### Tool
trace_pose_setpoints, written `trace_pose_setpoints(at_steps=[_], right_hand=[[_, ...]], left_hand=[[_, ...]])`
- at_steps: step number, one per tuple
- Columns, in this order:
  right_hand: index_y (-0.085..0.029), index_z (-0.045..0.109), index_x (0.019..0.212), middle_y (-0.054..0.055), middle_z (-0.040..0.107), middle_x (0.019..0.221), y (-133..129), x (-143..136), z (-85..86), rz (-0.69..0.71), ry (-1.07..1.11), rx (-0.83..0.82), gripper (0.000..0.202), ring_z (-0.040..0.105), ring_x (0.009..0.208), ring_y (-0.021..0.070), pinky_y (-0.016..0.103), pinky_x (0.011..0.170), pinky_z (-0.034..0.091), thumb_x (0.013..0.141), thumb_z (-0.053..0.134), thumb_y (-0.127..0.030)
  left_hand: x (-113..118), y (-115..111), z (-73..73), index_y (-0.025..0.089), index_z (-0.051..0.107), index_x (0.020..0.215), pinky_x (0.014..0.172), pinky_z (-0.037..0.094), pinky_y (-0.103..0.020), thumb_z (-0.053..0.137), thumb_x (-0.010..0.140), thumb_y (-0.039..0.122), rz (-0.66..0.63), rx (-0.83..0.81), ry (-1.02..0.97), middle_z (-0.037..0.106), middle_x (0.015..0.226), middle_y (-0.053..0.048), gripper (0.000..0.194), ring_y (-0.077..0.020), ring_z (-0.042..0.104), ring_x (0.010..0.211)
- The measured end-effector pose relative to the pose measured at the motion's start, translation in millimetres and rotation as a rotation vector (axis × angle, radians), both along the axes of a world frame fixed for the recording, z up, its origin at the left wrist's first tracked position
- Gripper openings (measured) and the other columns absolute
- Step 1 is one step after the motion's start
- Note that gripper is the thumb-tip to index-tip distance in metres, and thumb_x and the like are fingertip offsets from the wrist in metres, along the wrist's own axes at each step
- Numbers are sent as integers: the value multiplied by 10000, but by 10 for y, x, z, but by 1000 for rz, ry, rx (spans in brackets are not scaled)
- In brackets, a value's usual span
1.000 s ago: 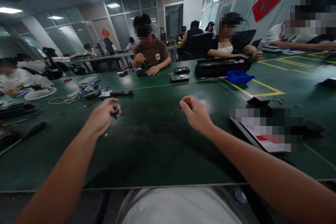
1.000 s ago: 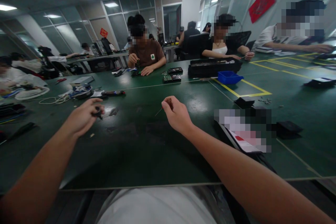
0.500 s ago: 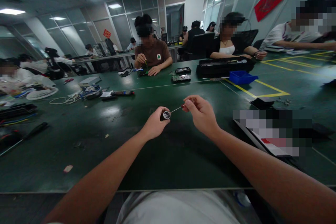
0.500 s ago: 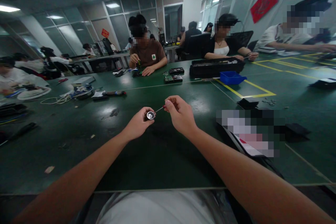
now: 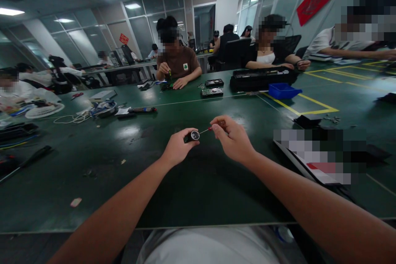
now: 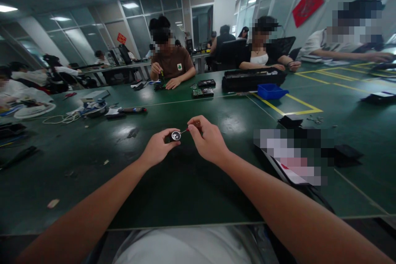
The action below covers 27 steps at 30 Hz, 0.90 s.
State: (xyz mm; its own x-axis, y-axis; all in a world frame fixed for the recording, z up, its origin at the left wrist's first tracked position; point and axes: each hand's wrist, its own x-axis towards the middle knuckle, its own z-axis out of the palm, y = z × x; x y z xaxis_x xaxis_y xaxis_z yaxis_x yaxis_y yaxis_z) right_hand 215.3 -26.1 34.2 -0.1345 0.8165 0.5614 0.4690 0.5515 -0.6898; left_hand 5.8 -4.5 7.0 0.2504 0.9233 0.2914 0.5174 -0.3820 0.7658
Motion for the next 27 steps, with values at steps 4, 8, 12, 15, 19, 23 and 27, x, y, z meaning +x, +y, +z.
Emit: trace_pose_setpoints(at_steps=[4,8,12,15,19,23,27], right_hand=[[-214,607,957,9,668,772,-26,-16,28,32,-27,-32,142,612,681,162,291,629,424,949,507,-315],[-225,616,893,15,676,735,-13,-26,32,-57,-17,-39,260,601,642,171,310,626,408,989,447,-397],[-226,594,1079,28,681,812,18,-7,3,-34,-12,-21,225,628,725,192,325,675,429,985,404,-299],[-234,596,1070,21,671,798,18,1,-3,-4,-25,-43,222,625,718,192,326,676,428,986,407,-313],[-228,608,1067,30,685,813,-6,-14,12,-38,-36,-57,243,607,669,180,332,657,420,994,412,-351],[-214,576,1067,38,676,835,43,-31,-13,-16,161,-90,193,628,748,190,347,710,474,938,507,-341],[-213,594,888,40,649,808,197,-15,-98,39,512,-297,224,626,727,182,371,732,534,912,528,-426]], left_hand=[[-22,-12,-14,223,683,1203,1069,425,-413,744,805,208,-45,52,77,690,1218,-55,403,-247,610,1158],[-14,-16,-36,229,683,1216,1074,423,-420,740,812,222,-112,67,115,683,1232,-58,408,-251,609,1160],[-12,-13,-36,227,679,1225,1082,415,-411,738,815,221,-81,75,100,679,1241,-64,415,-251,602,1178],[-17,-7,-35,231,678,1228,1084,412,-413,735,817,218,-46,72,98,679,1243,-63,415,-251,602,1178],[-13,-8,-46,226,683,1214,1064,421,-399,737,819,221,-64,81,117,684,1231,-60,398,-243,609,1159],[-14,-13,-37,234,667,1241,1053,422,-403,732,831,247,-45,94,130,679,1240,-60,415,-240,600,1167],[-27,-9,-12,247,649,1263,1139,337,-461,708,855,272,-87,137,166,668,1269,-61,413,-240,579,1208]])
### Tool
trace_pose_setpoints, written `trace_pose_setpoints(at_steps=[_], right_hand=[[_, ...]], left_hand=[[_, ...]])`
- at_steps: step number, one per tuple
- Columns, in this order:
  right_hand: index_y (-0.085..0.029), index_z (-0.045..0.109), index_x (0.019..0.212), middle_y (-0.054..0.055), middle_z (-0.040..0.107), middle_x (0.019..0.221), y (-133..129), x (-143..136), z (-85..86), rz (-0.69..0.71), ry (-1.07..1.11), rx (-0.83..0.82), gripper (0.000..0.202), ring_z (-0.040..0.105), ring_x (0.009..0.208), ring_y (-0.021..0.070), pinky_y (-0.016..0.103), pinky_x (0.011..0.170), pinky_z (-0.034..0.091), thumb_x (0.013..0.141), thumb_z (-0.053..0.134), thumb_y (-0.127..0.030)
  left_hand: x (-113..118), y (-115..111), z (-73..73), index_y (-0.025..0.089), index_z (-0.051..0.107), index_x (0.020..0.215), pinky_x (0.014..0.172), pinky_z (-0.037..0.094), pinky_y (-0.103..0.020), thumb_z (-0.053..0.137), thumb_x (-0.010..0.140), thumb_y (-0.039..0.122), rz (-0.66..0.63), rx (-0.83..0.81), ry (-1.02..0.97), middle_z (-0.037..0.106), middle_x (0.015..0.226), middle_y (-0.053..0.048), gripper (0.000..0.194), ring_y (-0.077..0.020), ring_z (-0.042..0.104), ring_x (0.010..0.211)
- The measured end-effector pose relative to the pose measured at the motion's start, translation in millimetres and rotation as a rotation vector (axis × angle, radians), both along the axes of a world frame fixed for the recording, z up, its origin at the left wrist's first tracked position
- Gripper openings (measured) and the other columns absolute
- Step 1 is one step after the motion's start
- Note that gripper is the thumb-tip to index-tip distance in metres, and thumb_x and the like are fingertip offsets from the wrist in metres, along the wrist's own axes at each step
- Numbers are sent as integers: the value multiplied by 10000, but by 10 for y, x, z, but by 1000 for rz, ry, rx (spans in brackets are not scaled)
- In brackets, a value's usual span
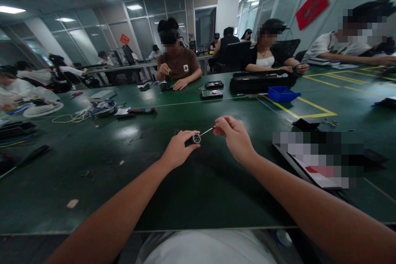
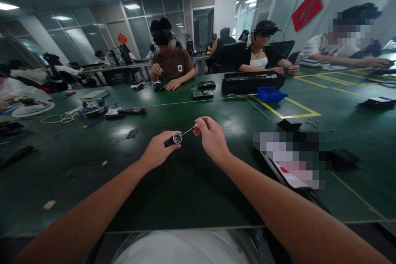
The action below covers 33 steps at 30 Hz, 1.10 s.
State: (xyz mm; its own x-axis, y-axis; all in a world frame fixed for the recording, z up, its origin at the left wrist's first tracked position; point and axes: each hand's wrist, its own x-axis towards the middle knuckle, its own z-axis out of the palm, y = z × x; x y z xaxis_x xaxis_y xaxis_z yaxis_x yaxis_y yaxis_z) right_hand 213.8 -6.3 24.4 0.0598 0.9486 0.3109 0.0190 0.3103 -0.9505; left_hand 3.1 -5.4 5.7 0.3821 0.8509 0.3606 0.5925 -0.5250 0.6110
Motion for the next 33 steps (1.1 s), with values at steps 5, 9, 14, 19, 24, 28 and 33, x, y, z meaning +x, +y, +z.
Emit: trace_pose_setpoints(at_steps=[5,9,14,19,24,28,33], right_hand=[[-235,545,846,17,581,722,151,34,-129,-6,202,-177,244,582,627,168,366,668,566,899,519,-472],[-228,549,873,18,615,771,122,15,-139,-82,92,-42,279,599,664,158,328,651,536,907,512,-502],[-218,575,912,17,636,790,44,9,-81,-152,-13,35,275,601,683,157,330,668,506,940,502,-481],[-225,571,924,10,627,770,-17,21,-10,-174,-45,103,241,594,690,160,329,679,493,957,490,-449],[-234,554,920,12,628,780,-85,18,87,-239,-46,168,217,607,702,158,328,692,499,963,471,-430],[-240,549,930,13,625,777,-109,19,120,-253,-32,188,196,609,706,162,332,700,499,965,467,-414],[-235,559,921,12,619,766,-109,19,111,-237,-49,211,198,602,698,162,329,685,491,968,463,-401]], left_hand=[[-5,14,7,266,628,1284,1214,133,-560,668,886,291,11,9,50,639,1326,-64,401,-247,542,1275],[10,12,4,260,626,1287,1209,130,-576,668,885,299,30,-18,64,636,1326,-73,406,-259,539,1275],[0,16,-12,248,619,1306,1203,181,-563,678,874,283,60,-51,80,648,1285,-78,437,-267,566,1212],[0,24,-8,240,607,1300,1057,424,-435,646,888,265,48,-53,50,636,1256,-82,414,-256,579,1154],[44,-35,25,215,580,1271,1035,436,-408,578,917,243,-12,-97,59,615,1252,-88,355,-250,567,1156],[102,-152,48,220,527,1315,1021,442,-404,512,934,246,-109,-151,134,576,1290,-101,383,-253,543,1187],[244,-294,74,189,584,1241,935,471,-403,594,895,353,-243,-44,370,629,1145,-103,383,-266,586,1062]])
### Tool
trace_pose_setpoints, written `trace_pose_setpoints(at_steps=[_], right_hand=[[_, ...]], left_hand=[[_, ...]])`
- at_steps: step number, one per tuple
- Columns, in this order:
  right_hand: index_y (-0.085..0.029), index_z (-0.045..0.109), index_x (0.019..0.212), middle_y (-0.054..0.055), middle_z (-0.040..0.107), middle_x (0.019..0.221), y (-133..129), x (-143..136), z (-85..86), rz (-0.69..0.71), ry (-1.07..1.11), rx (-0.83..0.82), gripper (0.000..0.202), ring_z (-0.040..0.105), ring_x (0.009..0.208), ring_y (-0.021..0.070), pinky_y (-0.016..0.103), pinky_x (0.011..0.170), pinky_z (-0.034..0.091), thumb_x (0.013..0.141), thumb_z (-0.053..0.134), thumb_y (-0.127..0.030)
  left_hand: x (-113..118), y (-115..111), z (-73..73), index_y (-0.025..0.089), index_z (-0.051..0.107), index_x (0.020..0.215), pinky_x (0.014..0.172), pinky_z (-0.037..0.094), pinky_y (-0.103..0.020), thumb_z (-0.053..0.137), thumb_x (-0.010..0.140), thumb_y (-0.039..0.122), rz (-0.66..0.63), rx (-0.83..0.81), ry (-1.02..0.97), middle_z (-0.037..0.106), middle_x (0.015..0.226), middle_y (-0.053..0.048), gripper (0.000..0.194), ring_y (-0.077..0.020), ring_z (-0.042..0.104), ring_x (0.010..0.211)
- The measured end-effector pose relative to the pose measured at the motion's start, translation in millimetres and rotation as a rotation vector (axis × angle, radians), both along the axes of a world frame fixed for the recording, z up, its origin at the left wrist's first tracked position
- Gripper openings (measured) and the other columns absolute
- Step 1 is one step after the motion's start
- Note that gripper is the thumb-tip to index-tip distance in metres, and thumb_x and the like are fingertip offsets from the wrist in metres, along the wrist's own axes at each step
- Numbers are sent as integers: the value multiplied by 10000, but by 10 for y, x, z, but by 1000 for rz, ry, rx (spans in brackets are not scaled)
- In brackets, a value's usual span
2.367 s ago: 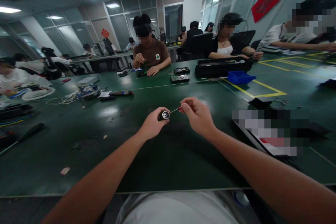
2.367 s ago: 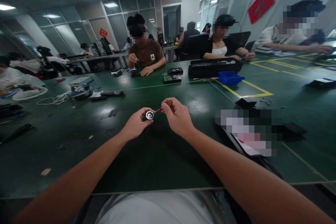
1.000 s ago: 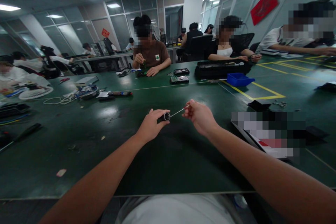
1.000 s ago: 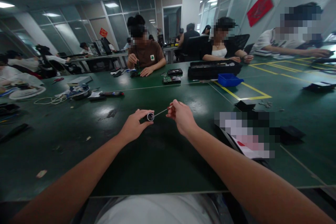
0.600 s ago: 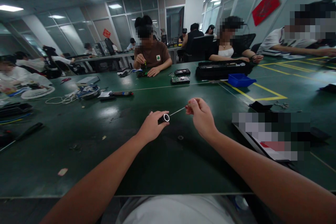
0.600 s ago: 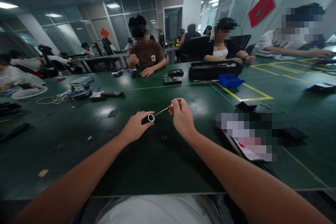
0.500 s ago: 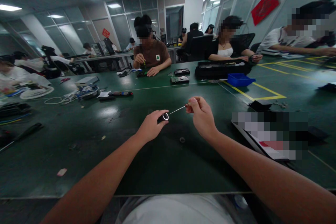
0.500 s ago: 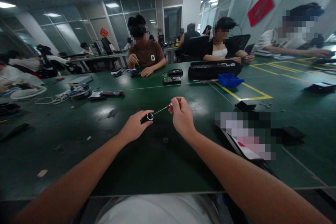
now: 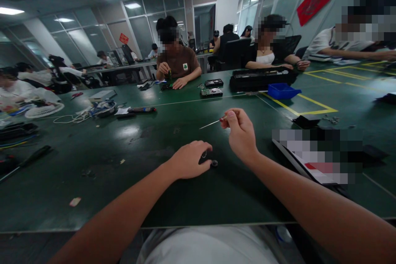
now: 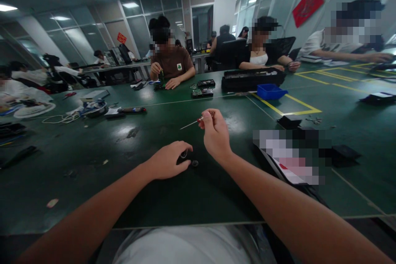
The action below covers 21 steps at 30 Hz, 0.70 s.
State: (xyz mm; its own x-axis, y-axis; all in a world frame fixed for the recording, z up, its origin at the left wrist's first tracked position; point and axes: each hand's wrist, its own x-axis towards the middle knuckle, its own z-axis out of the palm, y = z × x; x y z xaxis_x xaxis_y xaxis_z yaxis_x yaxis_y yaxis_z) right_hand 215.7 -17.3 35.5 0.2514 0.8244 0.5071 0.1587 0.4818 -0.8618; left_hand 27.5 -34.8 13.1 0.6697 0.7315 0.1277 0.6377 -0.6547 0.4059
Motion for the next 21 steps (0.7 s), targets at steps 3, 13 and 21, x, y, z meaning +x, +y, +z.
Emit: trace_pose_setpoints(at_steps=[3,13,21], right_hand=[[-236,561,926,7,620,770,4,-3,-10,16,-2,4,197,600,695,158,323,679,490,969,467,-404],[-224,570,937,15,637,783,7,4,-22,28,-21,-5,210,607,697,154,322,671,493,971,468,-406],[-220,579,945,20,640,791,20,18,-32,34,-19,-5,218,609,705,158,338,681,493,977,467,-404]], left_hand=[[82,-26,-14,211,614,1277,871,486,-397,573,911,494,-67,66,141,642,1100,-108,464,-276,611,1003],[60,33,-20,206,660,1123,811,478,-343,545,935,362,-15,-33,30,679,1059,-72,270,-233,630,946],[-349,235,144,194,667,1058,644,399,-272,563,862,328,358,-317,-589,617,860,-24,259,-148,545,719]])
